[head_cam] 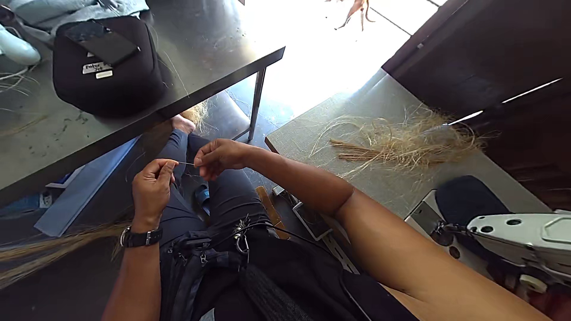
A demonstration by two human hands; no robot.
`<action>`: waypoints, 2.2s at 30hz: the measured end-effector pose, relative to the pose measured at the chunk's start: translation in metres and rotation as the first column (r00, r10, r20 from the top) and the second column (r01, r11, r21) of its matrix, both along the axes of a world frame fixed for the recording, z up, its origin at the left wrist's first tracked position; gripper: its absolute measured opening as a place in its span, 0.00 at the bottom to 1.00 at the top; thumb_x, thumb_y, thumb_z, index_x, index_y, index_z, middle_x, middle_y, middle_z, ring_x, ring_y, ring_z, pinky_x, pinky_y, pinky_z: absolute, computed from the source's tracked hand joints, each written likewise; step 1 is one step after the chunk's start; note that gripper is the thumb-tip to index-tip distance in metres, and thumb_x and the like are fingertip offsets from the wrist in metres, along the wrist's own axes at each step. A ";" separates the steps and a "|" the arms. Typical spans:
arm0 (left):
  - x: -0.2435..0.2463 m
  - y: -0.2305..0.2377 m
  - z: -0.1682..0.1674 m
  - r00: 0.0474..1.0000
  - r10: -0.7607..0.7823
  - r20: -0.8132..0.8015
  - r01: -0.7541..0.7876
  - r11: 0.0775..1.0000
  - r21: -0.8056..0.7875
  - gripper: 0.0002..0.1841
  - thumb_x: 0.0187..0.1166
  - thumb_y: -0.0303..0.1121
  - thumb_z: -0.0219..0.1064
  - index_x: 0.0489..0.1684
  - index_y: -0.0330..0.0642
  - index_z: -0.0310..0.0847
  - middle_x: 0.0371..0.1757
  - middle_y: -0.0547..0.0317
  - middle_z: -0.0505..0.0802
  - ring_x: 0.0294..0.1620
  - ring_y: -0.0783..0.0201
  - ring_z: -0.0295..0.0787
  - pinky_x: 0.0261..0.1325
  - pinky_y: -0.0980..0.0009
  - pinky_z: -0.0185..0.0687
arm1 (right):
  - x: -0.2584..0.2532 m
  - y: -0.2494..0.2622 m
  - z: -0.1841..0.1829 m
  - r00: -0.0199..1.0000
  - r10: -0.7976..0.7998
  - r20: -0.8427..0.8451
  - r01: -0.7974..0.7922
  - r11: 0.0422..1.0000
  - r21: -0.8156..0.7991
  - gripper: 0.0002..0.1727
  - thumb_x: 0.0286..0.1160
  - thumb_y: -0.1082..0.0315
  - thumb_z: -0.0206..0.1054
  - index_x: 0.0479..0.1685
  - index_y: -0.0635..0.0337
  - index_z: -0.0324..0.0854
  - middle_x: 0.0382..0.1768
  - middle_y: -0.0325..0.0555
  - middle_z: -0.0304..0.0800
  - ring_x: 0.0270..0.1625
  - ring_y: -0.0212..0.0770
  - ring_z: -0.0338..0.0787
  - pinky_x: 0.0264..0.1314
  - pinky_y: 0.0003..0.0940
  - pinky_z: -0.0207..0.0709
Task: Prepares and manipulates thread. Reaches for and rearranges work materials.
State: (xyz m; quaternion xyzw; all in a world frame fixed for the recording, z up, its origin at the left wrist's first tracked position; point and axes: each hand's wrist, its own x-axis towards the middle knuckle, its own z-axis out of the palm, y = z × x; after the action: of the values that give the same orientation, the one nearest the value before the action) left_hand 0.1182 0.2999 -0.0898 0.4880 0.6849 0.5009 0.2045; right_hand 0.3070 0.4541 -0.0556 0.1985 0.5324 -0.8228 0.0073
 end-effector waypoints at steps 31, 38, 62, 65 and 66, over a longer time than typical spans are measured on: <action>0.043 0.008 -0.018 0.978 -0.068 -0.195 0.062 0.997 -0.036 0.13 0.88 0.42 0.61 0.48 0.46 0.90 0.29 0.67 0.89 0.24 0.76 0.81 0.32 0.73 0.80 | -0.002 -0.016 -0.008 0.968 -0.228 -0.108 0.252 0.837 0.487 0.14 0.88 0.76 0.55 0.61 0.68 0.85 0.30 0.52 0.91 0.28 0.37 0.89 0.36 0.33 0.86; 0.044 0.007 -0.018 0.980 -0.064 -0.189 0.058 0.998 -0.039 0.13 0.88 0.41 0.62 0.46 0.45 0.90 0.30 0.67 0.89 0.26 0.76 0.82 0.34 0.74 0.80 | -0.007 -0.013 -0.021 0.982 -0.169 -0.086 0.183 0.720 0.669 0.14 0.87 0.75 0.58 0.59 0.63 0.89 0.28 0.48 0.91 0.27 0.37 0.89 0.36 0.38 0.86; 0.051 0.004 -0.011 0.926 0.064 -0.373 -0.070 0.998 -0.002 0.15 0.88 0.42 0.62 0.44 0.41 0.91 0.38 0.58 0.88 0.36 0.67 0.84 0.42 0.68 0.81 | -0.007 -0.022 -0.029 0.997 -0.076 -0.021 0.042 0.279 0.959 0.16 0.82 0.72 0.60 0.60 0.55 0.89 0.37 0.49 0.94 0.41 0.49 0.94 0.46 0.54 0.86; 0.053 0.003 -0.009 0.901 0.079 -0.428 -0.072 0.997 0.034 0.13 0.86 0.39 0.64 0.42 0.39 0.91 0.44 0.53 0.88 0.39 0.65 0.84 0.44 0.67 0.82 | -0.007 -0.022 -0.028 0.996 -0.086 -0.018 0.043 0.298 0.954 0.16 0.81 0.73 0.60 0.61 0.56 0.89 0.39 0.50 0.95 0.42 0.50 0.94 0.46 0.54 0.86; 0.053 0.002 -0.009 0.901 0.085 -0.424 -0.073 0.996 0.043 0.13 0.85 0.39 0.65 0.42 0.39 0.91 0.46 0.52 0.88 0.39 0.65 0.84 0.44 0.68 0.82 | -0.007 -0.022 -0.026 0.996 -0.089 -0.019 0.046 0.317 0.947 0.17 0.81 0.74 0.60 0.62 0.57 0.88 0.39 0.50 0.95 0.43 0.49 0.94 0.47 0.54 0.86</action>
State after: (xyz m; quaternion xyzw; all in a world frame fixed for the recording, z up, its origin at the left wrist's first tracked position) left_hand 0.1714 0.3024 -0.0993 0.5600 0.7257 0.3990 0.0233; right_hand 0.3002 0.4325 -0.0818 0.2027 0.9031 -0.3540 -0.1344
